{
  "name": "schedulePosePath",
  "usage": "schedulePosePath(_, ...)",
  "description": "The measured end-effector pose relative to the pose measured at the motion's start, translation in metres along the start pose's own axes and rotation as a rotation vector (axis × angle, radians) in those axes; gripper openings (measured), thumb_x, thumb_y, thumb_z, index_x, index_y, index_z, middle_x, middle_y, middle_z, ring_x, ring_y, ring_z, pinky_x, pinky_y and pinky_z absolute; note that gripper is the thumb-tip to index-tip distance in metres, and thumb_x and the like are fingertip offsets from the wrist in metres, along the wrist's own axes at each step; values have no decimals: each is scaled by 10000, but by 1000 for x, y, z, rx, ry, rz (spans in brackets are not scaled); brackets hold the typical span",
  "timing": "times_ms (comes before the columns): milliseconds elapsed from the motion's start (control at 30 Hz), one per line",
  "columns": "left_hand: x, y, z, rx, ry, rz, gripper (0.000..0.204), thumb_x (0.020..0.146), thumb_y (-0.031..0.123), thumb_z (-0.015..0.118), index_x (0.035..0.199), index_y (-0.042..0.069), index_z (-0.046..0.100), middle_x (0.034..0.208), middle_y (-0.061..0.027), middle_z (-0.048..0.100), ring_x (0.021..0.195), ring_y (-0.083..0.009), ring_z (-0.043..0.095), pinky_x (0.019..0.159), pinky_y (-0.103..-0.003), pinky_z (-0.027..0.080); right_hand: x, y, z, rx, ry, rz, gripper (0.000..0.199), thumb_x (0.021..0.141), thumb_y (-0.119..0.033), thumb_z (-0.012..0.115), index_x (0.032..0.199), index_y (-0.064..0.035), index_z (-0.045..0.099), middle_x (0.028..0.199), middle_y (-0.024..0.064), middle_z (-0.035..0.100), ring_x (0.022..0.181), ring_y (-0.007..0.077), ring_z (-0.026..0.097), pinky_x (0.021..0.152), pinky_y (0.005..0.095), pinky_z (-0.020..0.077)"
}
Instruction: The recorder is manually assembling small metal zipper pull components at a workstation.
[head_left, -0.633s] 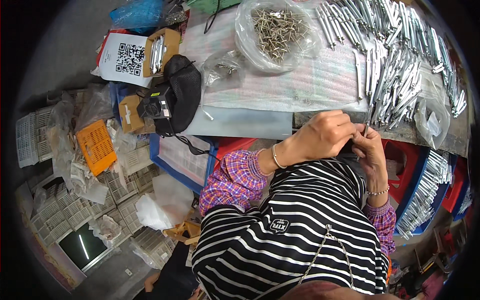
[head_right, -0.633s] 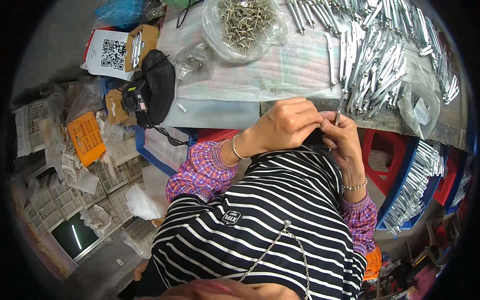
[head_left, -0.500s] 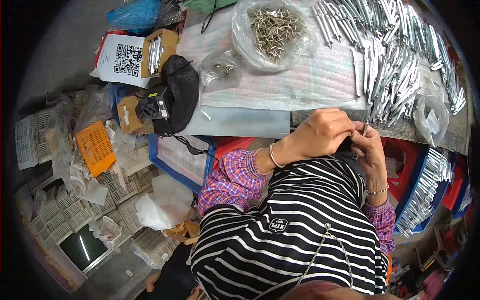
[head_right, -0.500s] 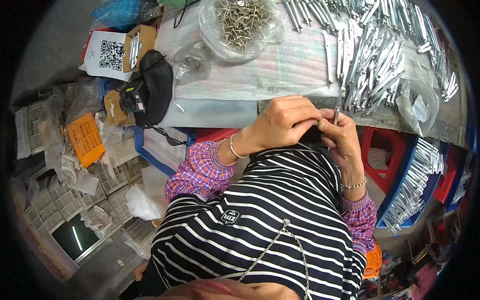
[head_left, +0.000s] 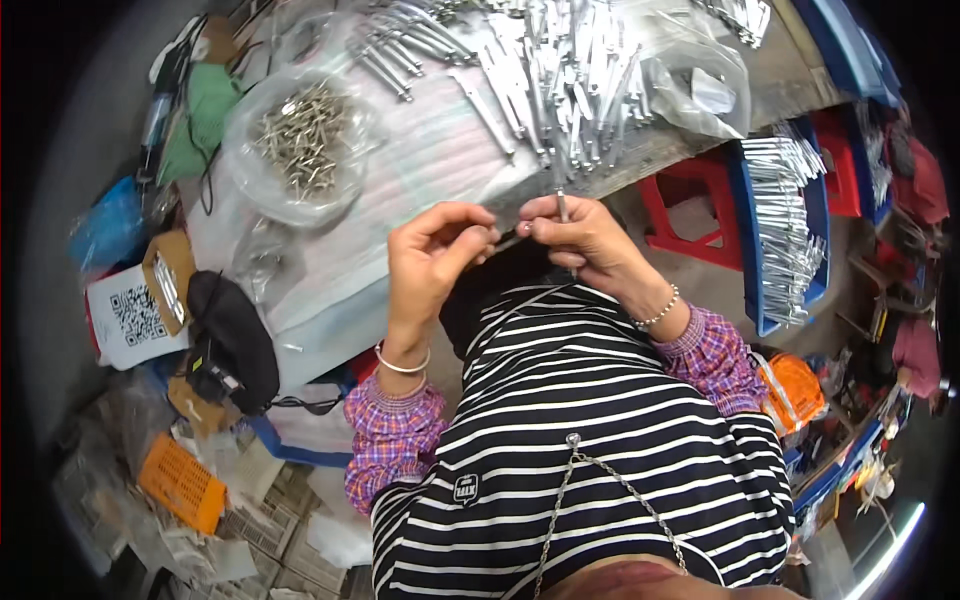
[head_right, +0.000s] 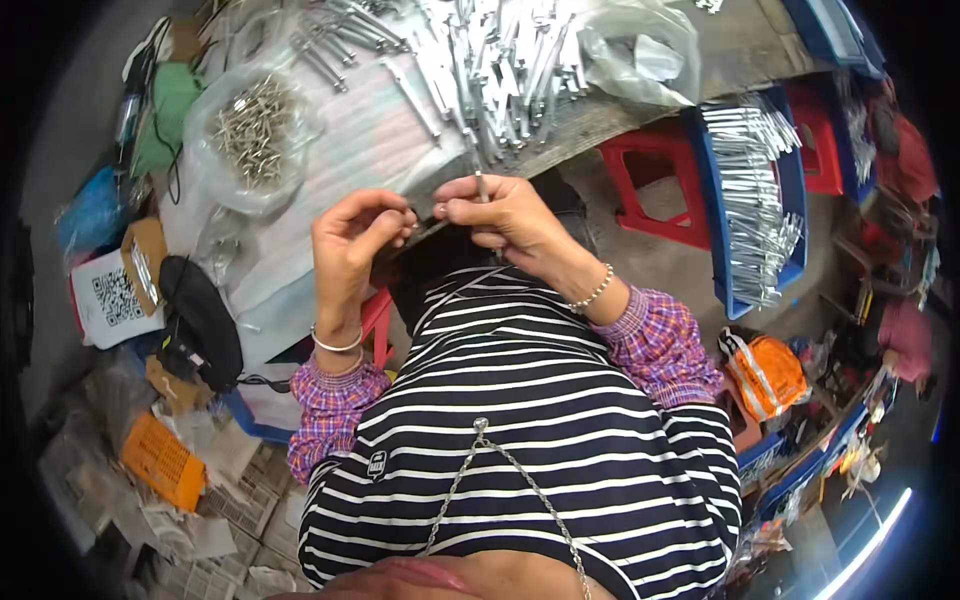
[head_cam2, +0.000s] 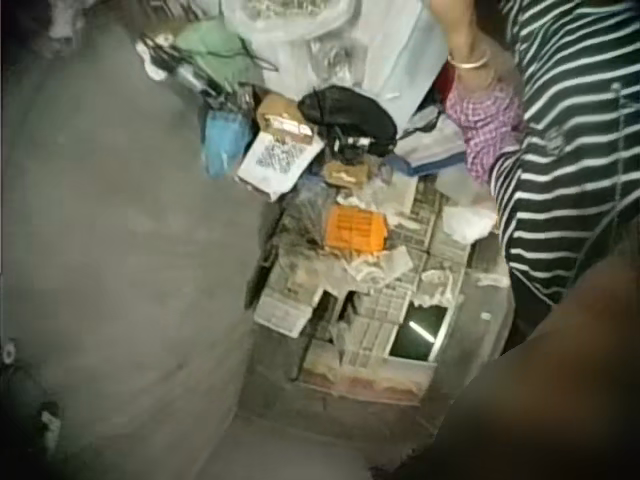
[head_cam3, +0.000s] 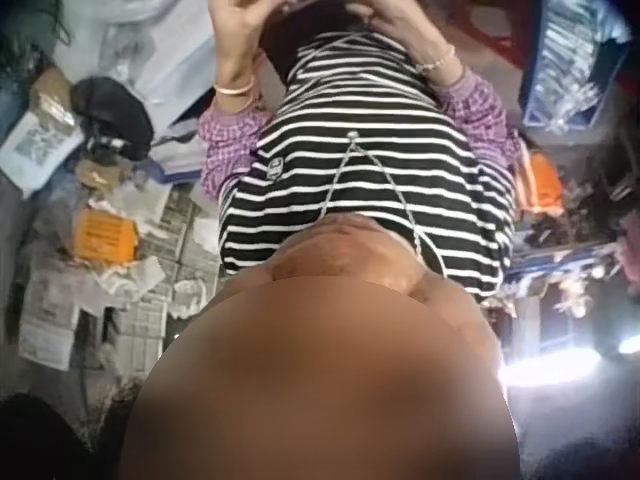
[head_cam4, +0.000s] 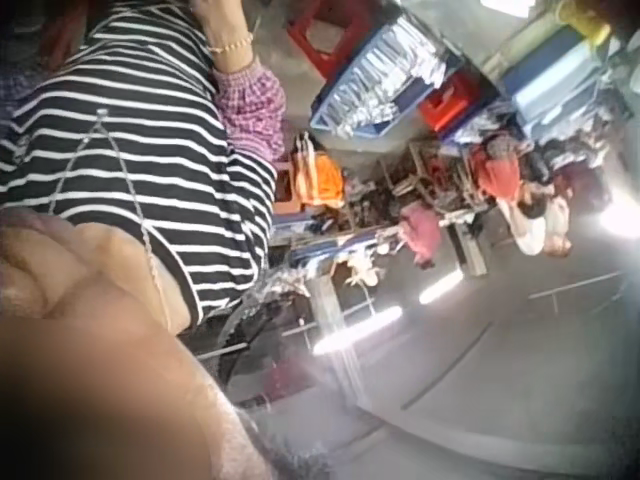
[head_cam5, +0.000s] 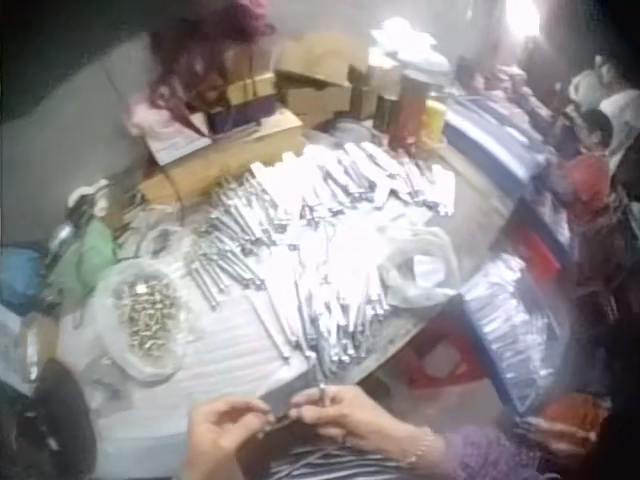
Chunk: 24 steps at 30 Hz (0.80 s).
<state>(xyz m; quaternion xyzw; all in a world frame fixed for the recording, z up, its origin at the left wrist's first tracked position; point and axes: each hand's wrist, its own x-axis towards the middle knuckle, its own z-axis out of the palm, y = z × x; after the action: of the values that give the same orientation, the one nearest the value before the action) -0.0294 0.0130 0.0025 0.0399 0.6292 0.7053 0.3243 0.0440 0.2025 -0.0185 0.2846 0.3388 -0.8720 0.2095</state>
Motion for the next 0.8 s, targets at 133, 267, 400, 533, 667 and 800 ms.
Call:
schedulePosePath(133,6,-1,3,-64,-34,-8,145,826,-14,578,966,-40,610,815,-109,656,689,-121,614,626,-209,490,-1,3,-5,70,-17,-13,195,817,-37,638,1001,11,599,893,92,645,512,4,426,394,146,247)
schedulePosePath(267,6,-3,7,-99,-50,-36,153,832,-21,587,981,-51,605,847,-126,660,719,-131,633,621,-207,500,-3,2,-5,94,-15,-8,165,827,-13,617,990,6,600,882,94,640,526,7,442,392,141,260)
schedulePosePath(400,6,-8,7,-107,-69,-33,137,818,-14,611,949,-52,619,855,-123,663,728,-137,636,630,-216,502,-4,5,-5,66,7,-28,168,822,-11,623,988,6,601,877,96,644,548,14,476,395,139,269)
schedulePosePath(533,6,-12,4,-85,-57,16,125,798,-11,637,918,-48,634,838,-111,666,717,-128,631,630,-216,497,-5,6,-4,26,0,-61,178,812,-20,638,985,3,602,873,94,652,589,25,524,403,136,285)
schedulePosePath(667,4,-5,10,-114,-19,-69,135,776,-23,655,910,-35,646,793,-80,660,711,-109,618,636,-203,486,-5,8,-1,-56,25,-82,193,800,-42,661,979,5,607,859,81,657,602,28,538,414,134,299)
schedulePosePath(800,2,-7,12,-4,6,-27,132,759,-44,667,889,-37,651,788,-60,655,716,-94,610,658,-199,486,-5,8,3,-108,36,-125,202,789,-50,674,971,9,610,845,75,659,602,29,538,419,135,302)
